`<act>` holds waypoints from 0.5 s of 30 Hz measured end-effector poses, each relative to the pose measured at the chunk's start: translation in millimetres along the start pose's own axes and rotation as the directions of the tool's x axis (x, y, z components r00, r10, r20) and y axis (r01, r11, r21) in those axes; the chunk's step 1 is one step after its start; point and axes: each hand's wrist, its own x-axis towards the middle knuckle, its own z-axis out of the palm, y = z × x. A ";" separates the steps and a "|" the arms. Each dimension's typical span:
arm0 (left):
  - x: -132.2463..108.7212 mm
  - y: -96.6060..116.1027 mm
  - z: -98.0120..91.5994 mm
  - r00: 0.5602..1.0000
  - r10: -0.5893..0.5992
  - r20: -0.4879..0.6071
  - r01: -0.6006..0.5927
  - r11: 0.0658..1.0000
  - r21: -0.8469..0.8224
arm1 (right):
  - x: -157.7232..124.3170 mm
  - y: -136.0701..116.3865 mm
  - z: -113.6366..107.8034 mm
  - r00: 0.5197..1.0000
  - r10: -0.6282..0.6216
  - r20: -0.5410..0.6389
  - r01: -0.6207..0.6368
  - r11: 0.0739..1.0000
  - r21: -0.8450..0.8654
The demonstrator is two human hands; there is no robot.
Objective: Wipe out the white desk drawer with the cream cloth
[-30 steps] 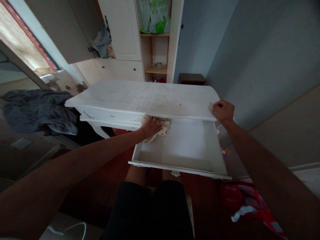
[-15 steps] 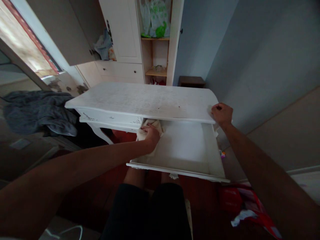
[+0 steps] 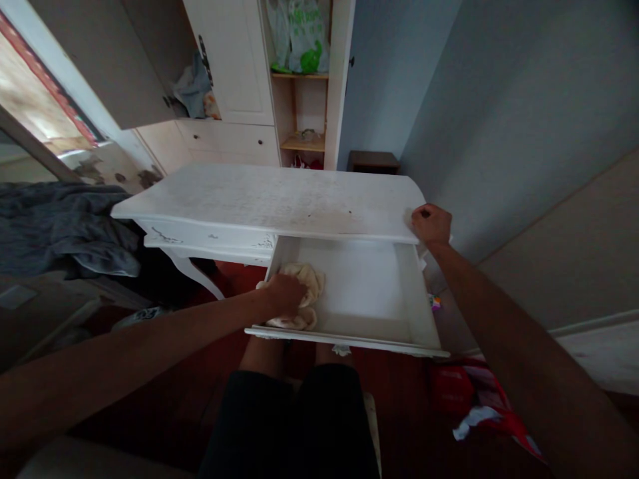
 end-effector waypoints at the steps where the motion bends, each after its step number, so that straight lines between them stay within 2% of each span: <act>1: 1.5 -5.0 -0.6 1.000 0.019 0.024 -0.019 1.000 -0.015 | 0.2 -0.2 0.4 1.000 0.000 -0.006 0.000 1.000 -0.006; 4: 8.6 -10.0 0.4 0.998 0.025 0.057 -0.021 0.996 -0.082 | 0.7 -0.7 1.5 1.000 -0.006 -0.017 0.006 0.999 -0.038; 7: 15.7 0.8 2.3 0.996 0.088 0.031 -0.081 0.982 -0.168 | 1.1 -0.5 2.4 1.000 -0.014 -0.011 0.013 0.998 -0.053; 10: 24.4 22.4 0.3 0.977 0.212 0.037 -0.194 0.941 -0.278 | 1.4 0.1 3.2 1.000 -0.022 -0.008 0.021 0.998 -0.063; 13: 39.4 50.7 -5.0 0.953 0.294 0.072 -0.247 0.892 -0.379 | 1.8 0.3 3.9 0.999 -0.041 -0.013 0.040 0.996 -0.078; 15: 51.9 73.2 -8.0 0.942 0.332 0.054 -0.274 0.851 -0.449 | 2.1 0.5 4.4 0.999 -0.050 -0.004 0.049 0.995 -0.091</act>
